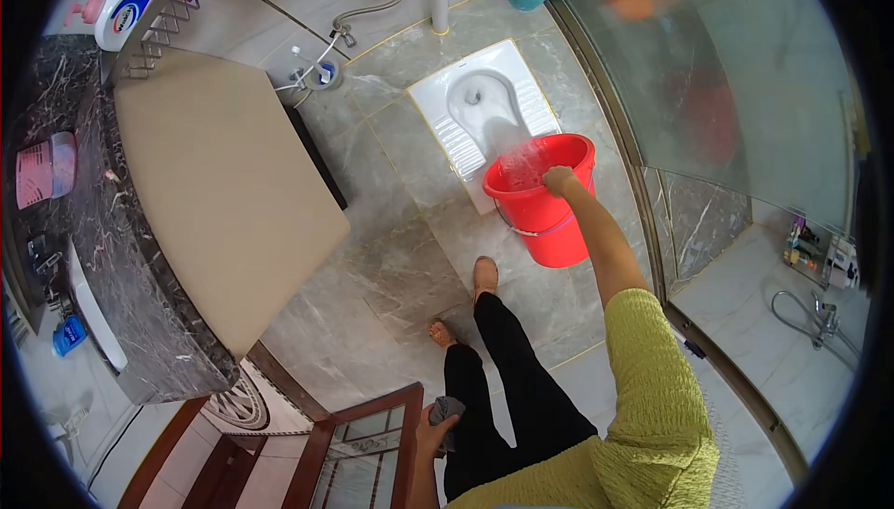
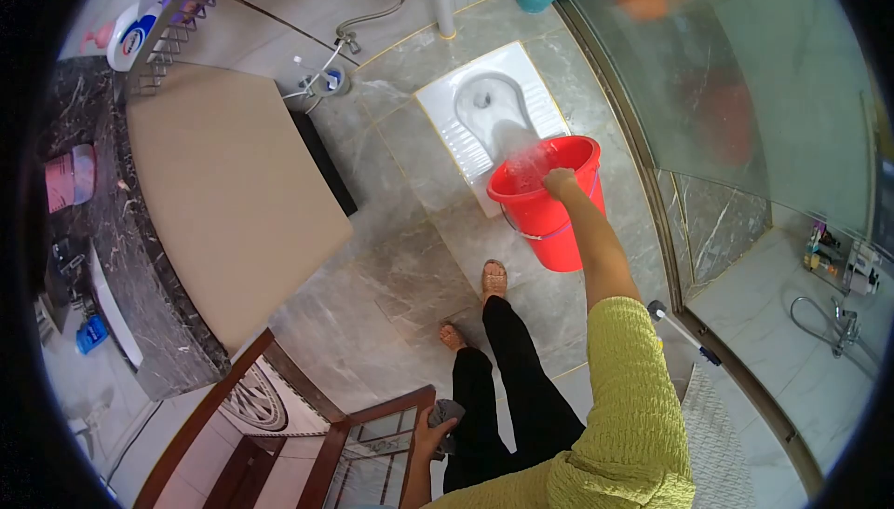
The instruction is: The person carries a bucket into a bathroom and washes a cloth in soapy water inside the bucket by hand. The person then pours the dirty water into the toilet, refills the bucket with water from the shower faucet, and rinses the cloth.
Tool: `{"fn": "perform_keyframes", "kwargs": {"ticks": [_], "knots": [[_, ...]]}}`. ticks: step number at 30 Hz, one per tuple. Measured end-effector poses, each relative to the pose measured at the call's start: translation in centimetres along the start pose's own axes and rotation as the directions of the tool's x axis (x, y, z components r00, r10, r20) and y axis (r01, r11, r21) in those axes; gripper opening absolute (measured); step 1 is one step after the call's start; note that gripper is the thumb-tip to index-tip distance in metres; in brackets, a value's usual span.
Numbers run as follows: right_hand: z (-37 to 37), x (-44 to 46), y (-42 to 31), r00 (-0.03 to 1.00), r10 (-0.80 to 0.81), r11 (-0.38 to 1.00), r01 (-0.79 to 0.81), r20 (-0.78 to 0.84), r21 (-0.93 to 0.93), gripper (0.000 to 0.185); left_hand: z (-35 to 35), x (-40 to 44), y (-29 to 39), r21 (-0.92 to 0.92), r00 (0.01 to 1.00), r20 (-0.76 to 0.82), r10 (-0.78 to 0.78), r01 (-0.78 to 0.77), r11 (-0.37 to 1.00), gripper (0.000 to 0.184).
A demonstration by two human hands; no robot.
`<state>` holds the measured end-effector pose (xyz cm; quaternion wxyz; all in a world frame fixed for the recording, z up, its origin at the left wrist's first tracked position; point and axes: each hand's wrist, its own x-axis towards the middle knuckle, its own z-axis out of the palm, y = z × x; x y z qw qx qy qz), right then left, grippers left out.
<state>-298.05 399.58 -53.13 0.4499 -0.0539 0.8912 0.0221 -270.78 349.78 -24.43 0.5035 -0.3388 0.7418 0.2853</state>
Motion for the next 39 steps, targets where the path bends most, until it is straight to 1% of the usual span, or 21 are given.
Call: {"fn": "perform_keyframes", "kwargs": {"ticks": [2, 5, 8, 11, 14, 17, 20, 23, 26, 32, 35, 38, 39], "knots": [[-0.4, 0.7, -0.2, 1.000, 0.013, 1.000, -0.013, 0.001, -0.003, 0.017, 0.2, 0.1, 1.7, -0.002, 1.000, 0.002, 0.020, -0.020, 1.000, 0.071], [-0.3, 3.1, -0.6, 0.999, 0.048, 0.999, -0.048, 0.012, -0.015, 0.021, 0.8, 1.5, 1.9, -0.074, 0.998, -0.006, 0.058, -0.058, 0.996, 0.071], [-0.2, 4.9, -0.9, 0.997, 0.038, 0.998, -0.041, -0.060, -0.054, 0.023, 0.9, 1.9, 3.1, -0.138, 0.999, 0.018, 0.049, -0.046, 0.989, 0.071], [-0.9, 5.5, -1.4, 0.996, 0.071, 0.997, -0.073, -0.054, -0.035, 0.023, 0.7, 1.5, 4.6, -0.098, 0.997, -0.040, 0.065, -0.069, 0.993, 0.071], [-1.1, 6.1, -1.3, 0.995, 0.105, 0.994, -0.104, 0.006, -0.020, 0.023, 0.9, 2.1, 3.5, -0.095, 0.996, -0.040, 0.080, -0.083, 0.992, 0.071], [-2.3, 5.7, -1.5, 0.992, 0.113, 0.994, -0.114, 0.058, 0.003, 0.024, 1.0, 2.2, 3.5, -0.166, 0.999, -0.001, 0.051, -0.050, 0.985, 0.074], [-2.7, 7.2, -2.5, 0.992, 0.087, 0.996, -0.084, 0.095, -0.029, 0.026, 1.2, 2.4, 3.2, -0.141, 1.000, 0.002, 0.025, -0.024, 0.990, 0.075], [-3.8, 8.1, -4.2, 0.992, 0.106, 0.993, -0.110, 0.066, 0.052, 0.024, 1.3, 2.7, 2.0, -0.054, 1.000, -0.015, -0.011, 0.010, 0.998, 0.077], [-3.2, 10.3, -5.2, 0.977, 0.193, 0.972, -0.178, -0.086, 0.155, 0.026, 1.2, 2.4, 1.0, -0.131, 0.999, 0.022, -0.024, 0.027, 0.991, 0.078], [-8.2, 8.7, -5.0, 0.979, 0.133, 0.991, -0.131, 0.152, -0.020, 0.026, 1.1, 1.3, 1.7, -0.088, 0.994, -0.045, 0.098, -0.102, 0.991, 0.075], [-11.0, 6.4, -4.5, 0.957, 0.170, 0.982, -0.184, 0.234, 0.040, 0.029, 1.1, 0.4, 2.8, -0.134, 0.995, -0.018, 0.096, -0.098, 0.986, 0.073], [-12.5, 4.3, -4.0, 0.954, 0.125, 0.992, -0.118, 0.274, -0.042, 0.032, 1.3, 0.3, 2.1, -0.080, 0.990, 0.000, 0.142, -0.141, 0.987, 0.072], [-12.9, 3.5, -4.1, 0.956, 0.138, 0.990, -0.133, 0.258, -0.037, 0.031, 1.3, 0.4, 1.6, -0.090, 0.986, -0.006, 0.165, -0.165, 0.982, 0.072]]}}
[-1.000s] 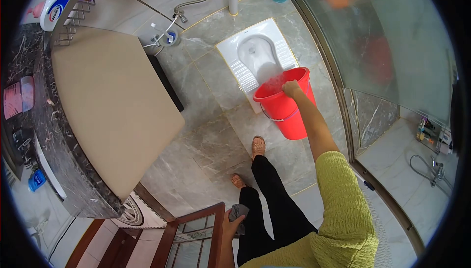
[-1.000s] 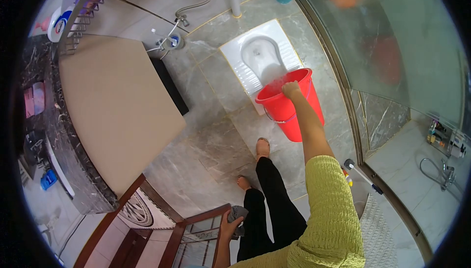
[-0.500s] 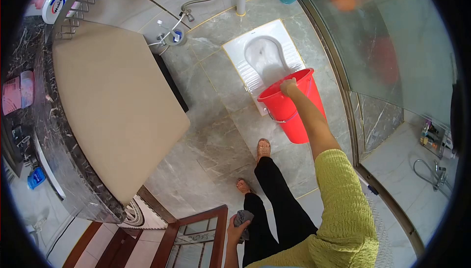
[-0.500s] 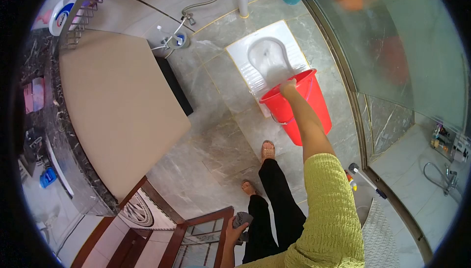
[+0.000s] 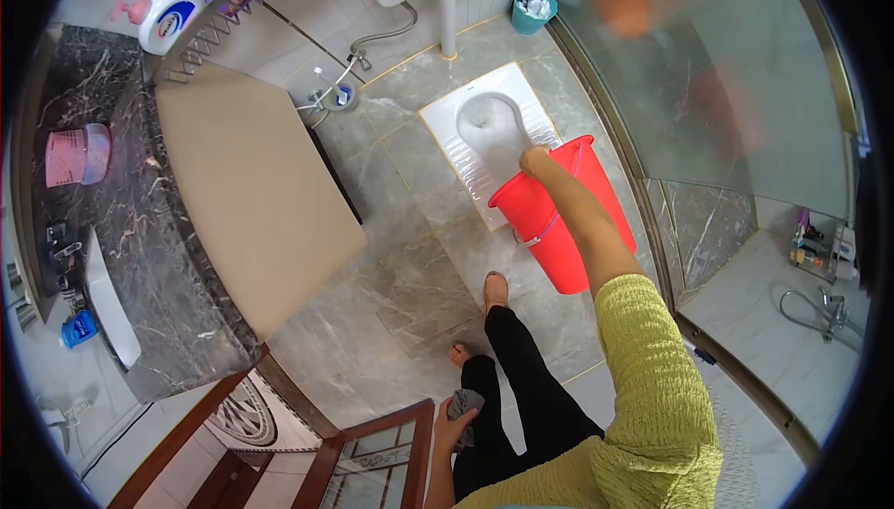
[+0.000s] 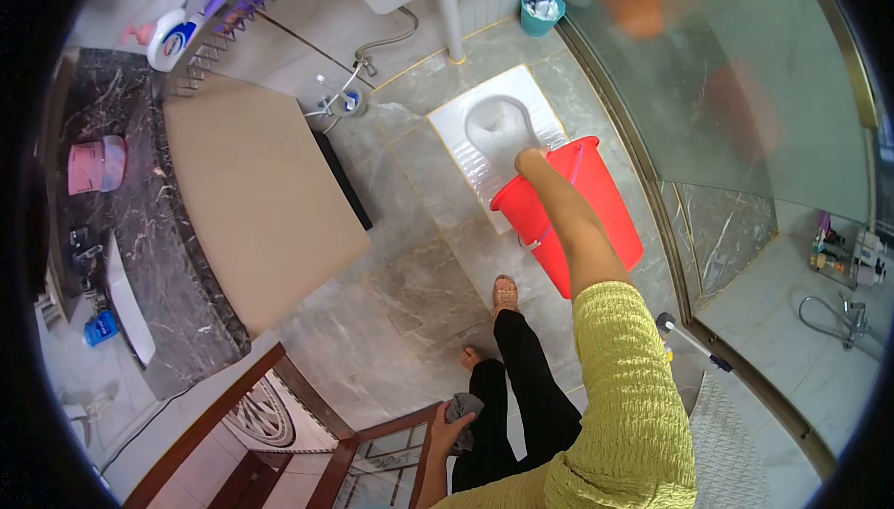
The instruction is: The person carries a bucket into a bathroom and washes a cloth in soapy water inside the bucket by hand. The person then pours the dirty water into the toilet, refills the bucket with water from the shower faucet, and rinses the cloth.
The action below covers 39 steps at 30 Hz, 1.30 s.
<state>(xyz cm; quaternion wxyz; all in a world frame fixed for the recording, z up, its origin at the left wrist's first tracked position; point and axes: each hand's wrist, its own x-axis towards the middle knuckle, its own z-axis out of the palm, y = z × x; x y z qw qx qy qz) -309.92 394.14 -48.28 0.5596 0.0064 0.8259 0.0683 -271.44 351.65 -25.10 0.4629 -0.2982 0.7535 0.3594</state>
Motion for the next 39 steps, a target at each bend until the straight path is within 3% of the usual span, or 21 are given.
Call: {"fn": "perform_keyframes", "kwargs": {"ticks": [7, 11, 14, 15, 19, 22, 23, 26, 30, 32, 34, 36, 38, 39], "knots": [[0.9, -7.2, 0.4, 0.997, 0.014, 1.000, -0.014, -0.080, -0.002, 0.029, -2.0, -0.5, -2.2, 0.039, 0.994, -0.012, 0.109, -0.108, 0.993, 0.075], [6.0, -9.8, 1.9, 0.975, 0.030, 0.999, -0.022, -0.220, 0.037, 0.027, -4.3, -2.7, 1.8, 0.064, 0.991, 0.022, 0.134, -0.135, 0.989, 0.076], [11.8, -15.1, 3.7, 0.949, 0.009, 0.999, 0.005, -0.315, 0.045, 0.022, -5.2, -0.3, 0.3, 0.032, 0.988, 0.027, 0.153, -0.153, 0.988, 0.075], [14.4, -17.2, 4.2, 0.938, -0.005, 0.999, 0.023, -0.345, 0.048, 0.019, -5.7, -1.8, 3.5, 0.013, 0.989, 0.062, 0.132, -0.133, 0.991, 0.074], [24.9, -26.2, 5.4, 0.890, -0.046, 0.999, 0.044, -0.454, -0.014, 0.017, -6.1, -1.5, 8.3, -0.007, 0.920, 0.088, 0.382, -0.383, 0.924, 0.071], [31.0, -32.3, 5.5, 0.763, -0.004, 1.000, 0.010, -0.646, 0.006, 0.010, -4.1, -3.6, 15.0, -0.143, 0.863, 0.210, 0.460, -0.438, 0.888, 0.070], [32.0, -34.5, 5.4, 0.620, 0.022, 1.000, -0.019, -0.784, 0.013, 0.007, -2.9, -5.2, 17.6, -0.186, 0.838, 0.259, 0.480, -0.444, 0.876, 0.070], [34.3, -40.2, 5.4, 0.571, 0.136, 0.990, -0.047, -0.810, 0.133, 0.006, 2.7, -12.8, 25.8, -0.148, 0.665, 0.458, 0.590, -0.597, 0.788, 0.073], [36.8, -46.2, 6.4, 0.611, 0.320, 0.919, -0.015, -0.724, 0.394, 0.011, 14.1, -15.7, 29.9, -0.194, 0.381, 0.685, 0.621, -0.726, 0.660, 0.076], [39.3, -48.4, 7.8, 0.577, 0.405, 0.835, 0.084, -0.710, 0.544, 0.015, 21.5, -17.2, 31.1, -0.125, 0.363, 0.729, 0.581, -0.763, 0.634, 0.077], [42.2, -49.5, 9.3, 0.533, 0.480, 0.792, 0.078, -0.697, 0.605, 0.019, 29.2, -20.8, 32.4, -0.086, 0.363, 0.752, 0.550, -0.774, 0.628, 0.077], [44.3, -50.5, 11.5, 0.541, 0.559, 0.775, -0.070, -0.628, 0.629, 0.020, 35.4, -24.1, 33.4, 0.095, 0.287, 0.778, 0.559, -0.933, 0.346, 0.067], [46.3, -51.3, 15.3, 0.398, 0.653, 0.678, 0.073, -0.645, 0.731, 0.020, 41.5, -27.2, 34.2, 0.232, 0.206, 0.803, 0.559, -0.972, 0.024, 0.058], [47.5, -51.9, 16.8, 0.337, 0.697, 0.620, 0.160, -0.633, 0.768, 0.020, 44.4, -27.9, 34.2, 0.146, 0.071, 0.732, 0.677, -0.988, -0.053, 0.050]]}}
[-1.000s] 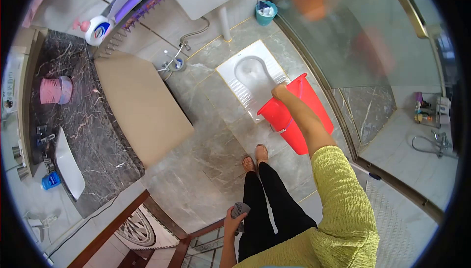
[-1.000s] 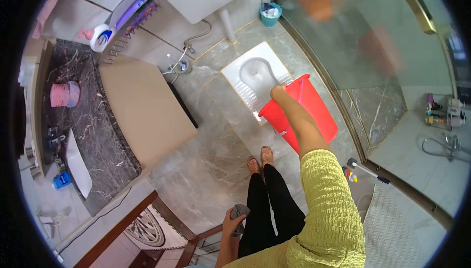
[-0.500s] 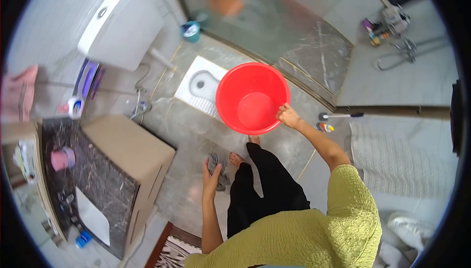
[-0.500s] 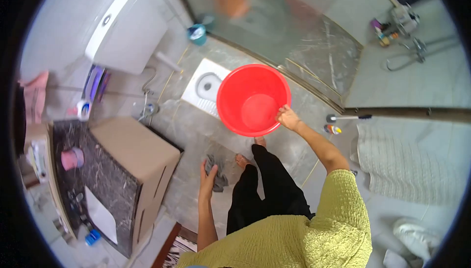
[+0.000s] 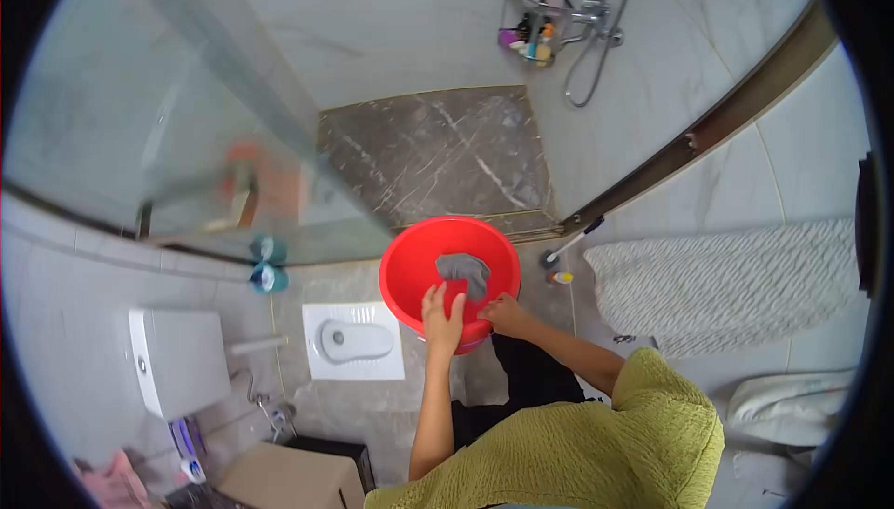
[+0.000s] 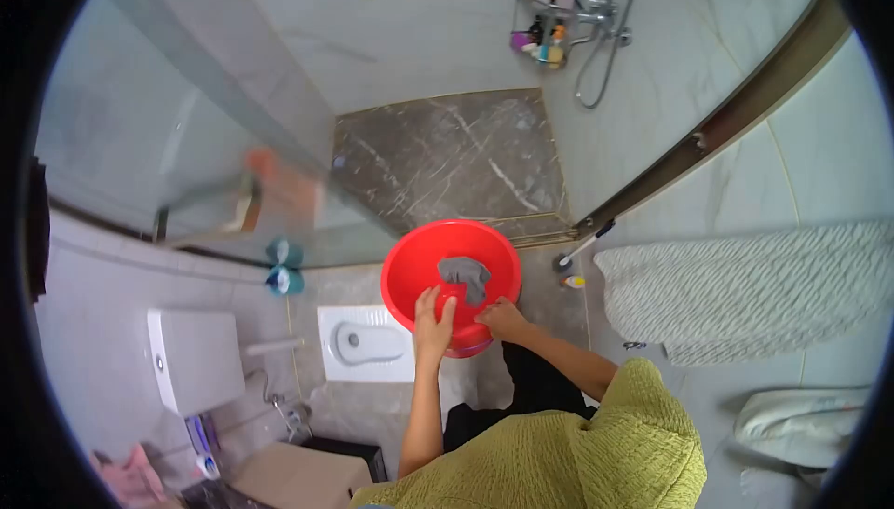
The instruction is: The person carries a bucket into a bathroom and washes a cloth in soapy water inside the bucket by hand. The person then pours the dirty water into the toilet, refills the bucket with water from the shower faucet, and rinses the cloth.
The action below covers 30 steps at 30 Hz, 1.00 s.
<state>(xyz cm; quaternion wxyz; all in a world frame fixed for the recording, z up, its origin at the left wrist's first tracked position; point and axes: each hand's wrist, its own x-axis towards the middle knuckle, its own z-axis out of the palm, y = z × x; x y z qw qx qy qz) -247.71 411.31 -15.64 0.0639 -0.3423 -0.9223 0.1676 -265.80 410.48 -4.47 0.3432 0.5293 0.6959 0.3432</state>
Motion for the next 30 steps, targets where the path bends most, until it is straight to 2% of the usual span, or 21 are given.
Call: {"fn": "perform_keyframes", "kwargs": {"ticks": [3, 4, 6, 8, 9, 10, 13, 14, 15, 17, 18, 21, 22, 23, 25, 26, 27, 29, 30], "knots": [[-3.3, 2.0, 5.7, 0.981, 0.192, 0.981, -0.191, -0.021, 0.030, 0.021, 3.9, 4.4, 1.1, -0.012, 0.963, -0.268, 0.002, -0.005, 1.000, 0.045], [-4.2, 2.8, 7.7, 0.974, 0.225, 0.974, -0.224, -0.032, 0.028, 0.021, 5.5, 5.4, 0.3, -0.140, 0.943, -0.300, -0.147, 0.109, 0.984, 0.043], [-5.9, 4.9, 11.3, 0.959, 0.279, 0.960, -0.278, -0.051, 0.033, 0.021, 7.5, 7.6, 0.0, -0.386, 0.840, -0.310, -0.445, 0.316, 0.867, 0.039], [-7.4, 6.7, 14.0, 0.942, 0.317, 0.948, -0.314, -0.110, 0.049, 0.021, 8.2, 10.5, 1.6, -0.593, 0.780, 0.075, -0.622, 0.536, 0.601, 0.036], [-8.2, 7.7, 15.3, 0.931, 0.335, 0.942, -0.331, -0.144, 0.053, 0.021, 8.5, 12.3, 2.4, -0.636, 0.712, 0.278, -0.645, 0.639, 0.433, 0.035], [-9.2, 8.6, 16.2, 0.928, 0.336, 0.942, -0.331, -0.164, 0.059, 0.020, 9.6, 14.5, 1.1, -0.628, 0.655, 0.404, -0.638, 0.706, 0.327, 0.031], [-11.7, 10.7, 19.5, 0.912, 0.352, 0.936, -0.349, -0.210, 0.052, 0.020, 13.0, 21.7, 1.0, -0.710, 0.749, 0.509, -0.424, 0.644, 0.285, 0.031], [-12.3, 11.6, 21.0, 0.905, 0.363, 0.931, -0.363, -0.221, 0.043, 0.021, 14.3, 24.0, 0.5, -0.718, 0.710, 0.551, -0.439, 0.672, 0.185, 0.027], [-12.7, 12.4, 22.3, 0.897, 0.375, 0.925, -0.378, -0.233, 0.033, 0.022, 14.6, 25.5, 1.6, -0.690, 0.678, 0.580, -0.451, 0.704, 0.171, 0.026], [-13.5, 14.5, 26.5, 0.912, 0.380, 0.920, -0.390, -0.153, -0.039, 0.032, 15.3, 29.7, 5.5, -0.637, 0.623, 0.634, -0.458, 0.757, 0.149, 0.025], [-13.9, 14.5, 27.9, 0.920, 0.381, 0.919, -0.388, -0.090, -0.068, 0.038, 16.1, 31.6, 5.9, -0.648, 0.648, 0.633, -0.425, 0.743, 0.167, 0.025], [-21.5, 17.0, 31.9, 0.927, 0.374, 0.926, -0.371, 0.034, -0.067, 0.059, 18.4, 36.6, 7.0, -0.653, 0.693, 0.639, -0.334, 0.718, 0.241, 0.026], [-23.7, 17.8, 33.7, 0.902, 0.431, 0.900, -0.429, -0.023, 0.074, 0.071, 18.4, 38.3, 8.9, -0.632, 0.660, 0.651, -0.375, 0.745, 0.214, 0.024], [-25.7, 18.2, 36.1, 0.867, 0.494, 0.856, -0.472, -0.069, 0.210, 0.084, 19.1, 39.9, 9.2, -0.619, 0.668, 0.656, -0.350, 0.742, 0.256, 0.025], [-27.3, 19.3, 43.6, 0.716, 0.629, 0.760, -0.485, -0.302, 0.433, 0.083, 21.5, 43.0, 9.4, -0.604, 0.683, 0.671, -0.288, 0.729, 0.323, 0.027], [-30.6, 19.7, 45.0, 0.552, 0.786, 0.603, -0.581, -0.280, 0.547, 0.079, 22.6, 44.1, 10.1, -0.591, 0.683, 0.670, -0.292, 0.728, 0.348, 0.028], [-31.4, 20.6, 48.1, 0.335, 0.880, 0.475, -0.577, -0.337, 0.665, 0.066, 23.6, 45.2, 10.7, -0.578, 0.683, 0.666, -0.300, 0.726, 0.372, 0.028], [-33.0, 20.9, 53.5, 0.139, 0.893, 0.416, -0.624, -0.429, 0.662, 0.052, 25.1, 46.8, 11.4, -0.555, 0.690, 0.652, -0.314, 0.717, 0.422, 0.028], [-33.4, 21.6, 54.8, 0.078, 0.937, 0.335, -0.474, -0.340, 0.814, 0.050, 25.9, 47.5, 11.6, -0.547, 0.697, 0.644, -0.315, 0.707, 0.447, 0.028]]}}
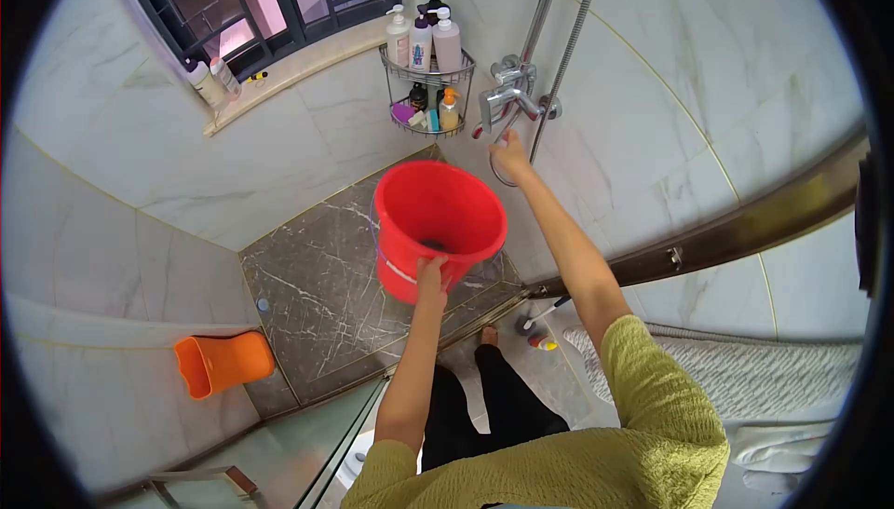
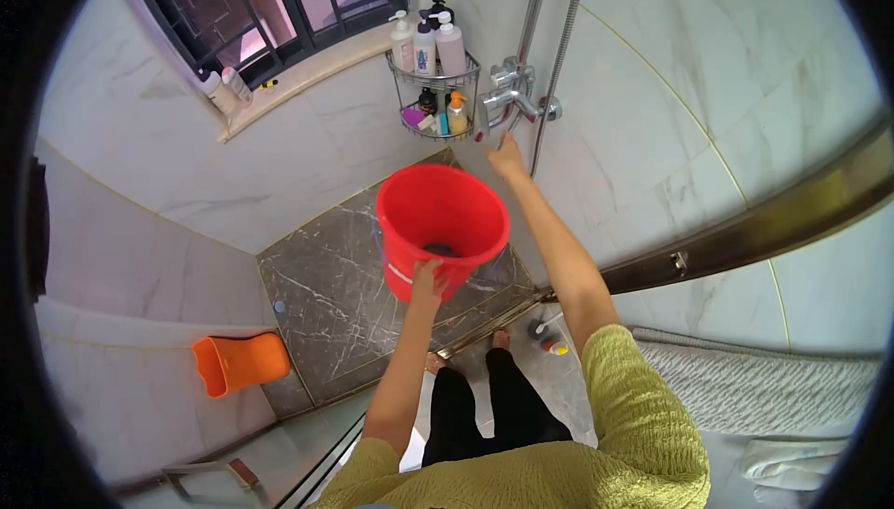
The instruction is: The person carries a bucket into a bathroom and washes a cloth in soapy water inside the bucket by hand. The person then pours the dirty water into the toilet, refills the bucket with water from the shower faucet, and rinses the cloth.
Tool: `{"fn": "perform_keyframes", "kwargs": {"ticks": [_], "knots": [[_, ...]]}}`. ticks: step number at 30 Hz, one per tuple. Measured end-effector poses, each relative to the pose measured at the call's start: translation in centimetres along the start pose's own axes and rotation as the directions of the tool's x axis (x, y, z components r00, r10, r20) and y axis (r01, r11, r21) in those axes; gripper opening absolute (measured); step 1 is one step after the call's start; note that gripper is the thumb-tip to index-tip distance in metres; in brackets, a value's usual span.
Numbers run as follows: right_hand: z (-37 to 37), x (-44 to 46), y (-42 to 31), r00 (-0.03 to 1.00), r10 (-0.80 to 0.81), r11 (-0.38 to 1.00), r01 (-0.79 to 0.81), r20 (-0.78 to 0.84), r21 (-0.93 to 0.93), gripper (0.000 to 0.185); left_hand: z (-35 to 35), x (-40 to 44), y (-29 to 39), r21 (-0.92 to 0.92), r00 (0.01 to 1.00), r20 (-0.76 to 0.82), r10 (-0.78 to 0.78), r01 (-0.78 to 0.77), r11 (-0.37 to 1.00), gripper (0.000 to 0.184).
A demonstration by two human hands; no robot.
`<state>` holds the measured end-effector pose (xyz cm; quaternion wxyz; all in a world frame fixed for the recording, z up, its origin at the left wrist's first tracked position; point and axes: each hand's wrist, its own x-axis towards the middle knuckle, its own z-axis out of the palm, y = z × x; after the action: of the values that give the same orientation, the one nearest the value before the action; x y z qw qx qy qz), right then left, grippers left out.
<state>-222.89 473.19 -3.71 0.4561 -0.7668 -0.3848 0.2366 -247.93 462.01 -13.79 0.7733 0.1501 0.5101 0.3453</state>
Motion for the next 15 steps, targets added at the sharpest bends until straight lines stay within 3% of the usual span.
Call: {"fn": "perform_keyframes", "kwargs": {"ticks": [2, 5, 8, 15], "knots": [[1.1, 2.5, -0.9, 0.975, 0.218, 0.898, -0.219, 0.045, 0.383, 0.047, 1.1, 2.4, 1.1, 0.046, 0.999, -0.012, 0.040, -0.039, 0.998, 0.028], [2.8, 5.0, 2.4, 0.946, 0.131, 0.907, -0.235, 0.297, 0.348, 0.055, 2.3, 4.9, 1.7, 0.080, 0.998, -0.017, 0.067, -0.066, 0.995, 0.025], [0.0, 3.7, 1.5, 0.883, 0.082, 0.830, -0.317, 0.463, 0.459, 0.058, 3.6, 6.4, 2.8, 0.067, 0.998, 0.022, 0.055, -0.057, 0.996, 0.022], [-2.6, 4.9, 1.9, 0.770, 0.030, 0.834, -0.371, 0.638, 0.409, 0.068, 6.3, 7.3, 1.4, -0.013, 0.997, 0.041, 0.071, -0.071, 0.997, 0.018]]}}
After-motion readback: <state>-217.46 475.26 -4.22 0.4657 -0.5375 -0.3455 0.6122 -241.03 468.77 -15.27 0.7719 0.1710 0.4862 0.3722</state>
